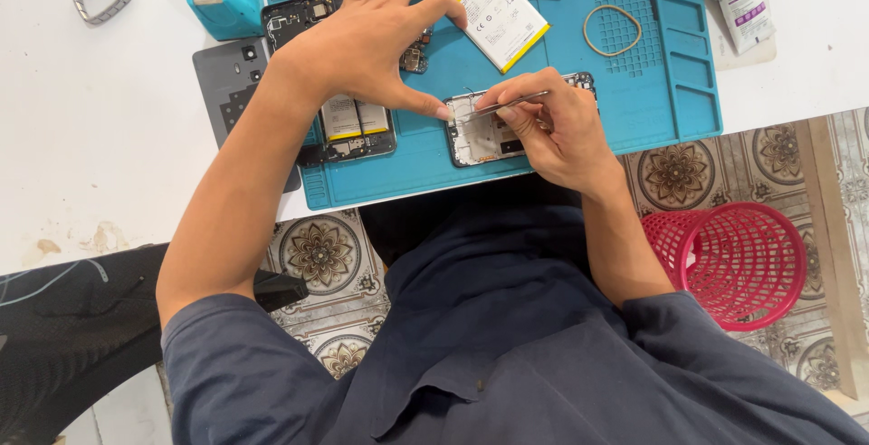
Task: The person disassembles a smartphone on a blue work mat, using tweezers to remove the motherboard and other internal components. They then place the motherboard onto a separate phone chassis and continue adjusting internal parts.
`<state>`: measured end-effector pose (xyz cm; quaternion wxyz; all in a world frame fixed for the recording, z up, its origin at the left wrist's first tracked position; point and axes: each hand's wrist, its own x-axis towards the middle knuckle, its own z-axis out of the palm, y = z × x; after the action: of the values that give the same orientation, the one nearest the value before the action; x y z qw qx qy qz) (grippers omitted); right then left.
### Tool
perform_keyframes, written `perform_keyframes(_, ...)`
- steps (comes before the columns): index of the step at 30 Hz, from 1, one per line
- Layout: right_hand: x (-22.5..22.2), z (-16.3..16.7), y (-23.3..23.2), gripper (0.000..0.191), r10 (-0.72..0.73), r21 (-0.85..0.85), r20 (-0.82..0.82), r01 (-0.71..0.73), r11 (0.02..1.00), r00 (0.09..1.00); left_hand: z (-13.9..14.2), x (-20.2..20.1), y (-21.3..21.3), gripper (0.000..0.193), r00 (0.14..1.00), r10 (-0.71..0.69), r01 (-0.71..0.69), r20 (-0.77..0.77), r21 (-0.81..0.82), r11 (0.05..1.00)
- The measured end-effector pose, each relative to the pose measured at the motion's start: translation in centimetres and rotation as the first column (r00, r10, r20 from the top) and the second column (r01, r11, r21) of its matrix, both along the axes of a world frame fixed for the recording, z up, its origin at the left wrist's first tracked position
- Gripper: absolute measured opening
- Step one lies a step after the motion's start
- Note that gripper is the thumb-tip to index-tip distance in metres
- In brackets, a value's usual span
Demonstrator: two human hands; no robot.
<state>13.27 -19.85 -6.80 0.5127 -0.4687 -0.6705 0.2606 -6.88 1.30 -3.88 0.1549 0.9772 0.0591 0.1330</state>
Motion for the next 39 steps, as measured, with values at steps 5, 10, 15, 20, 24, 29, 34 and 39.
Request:
perform_keyframes(5, -0.01, -0.03, 0.01, 0.012, 0.002, -0.008, -0.015, -0.002, 1.000, 1.000, 0.02, -0.11, -0.04, 0.096, 1.000, -0.001, 0.001, 0.005, -0.009, 1.000)
perform_keyframes(10, -0.03, 0.04, -0.04, 0.013, -0.031, -0.025, -0.006, 0.031, 0.999, 0.999, 0.00, -0.09, -0.12, 0.096, 1.000, -0.004, 0.004, 0.013, 0.006, 1.000)
perform_keyframes(15, -0.04, 0.14, -0.16, 0.013, -0.040, -0.015, 0.003, 0.040, 0.999, 0.999, 0.05, -0.03, -0.18, 0.098, 1.000, 0.008, -0.008, -0.006, -0.007, 1.000)
perform_keyframes(20, -0.09, 0.20, -0.20, 0.012, -0.036, -0.014, -0.051, 0.035, 0.999, 0.998, 0.10, 0.04, -0.20, 0.097, 1.000, 0.011, -0.011, -0.011, -0.014, 1.000)
perform_keyframes(24, -0.01, 0.35, -0.18, 0.011, -0.071, -0.039, 0.021, 0.072, 0.997, 0.997, 0.03, 0.14, -0.25, 0.097, 1.000, 0.014, -0.014, -0.006, -0.015, 1.000)
perform_keyframes(29, -0.13, 0.47, -0.09, 0.012, -0.067, -0.023, 0.050, 0.068, 0.997, 0.997, -0.03, 0.01, -0.22, 0.095, 1.000, 0.013, -0.013, -0.001, -0.018, 1.000)
perform_keyframes(34, -0.29, 0.59, 0.05, 0.011, -0.074, -0.007, 0.059, 0.075, 0.997, 0.996, -0.13, -0.08, -0.14, 0.093, 1.000, 0.005, -0.005, 0.010, -0.015, 1.000)
perform_keyframes(39, -0.32, 0.80, 0.03, 0.012, -0.091, -0.009, 0.074, 0.092, 0.996, 0.993, -0.21, 0.05, -0.15, 0.094, 1.000, 0.009, -0.009, 0.004, -0.012, 1.000)
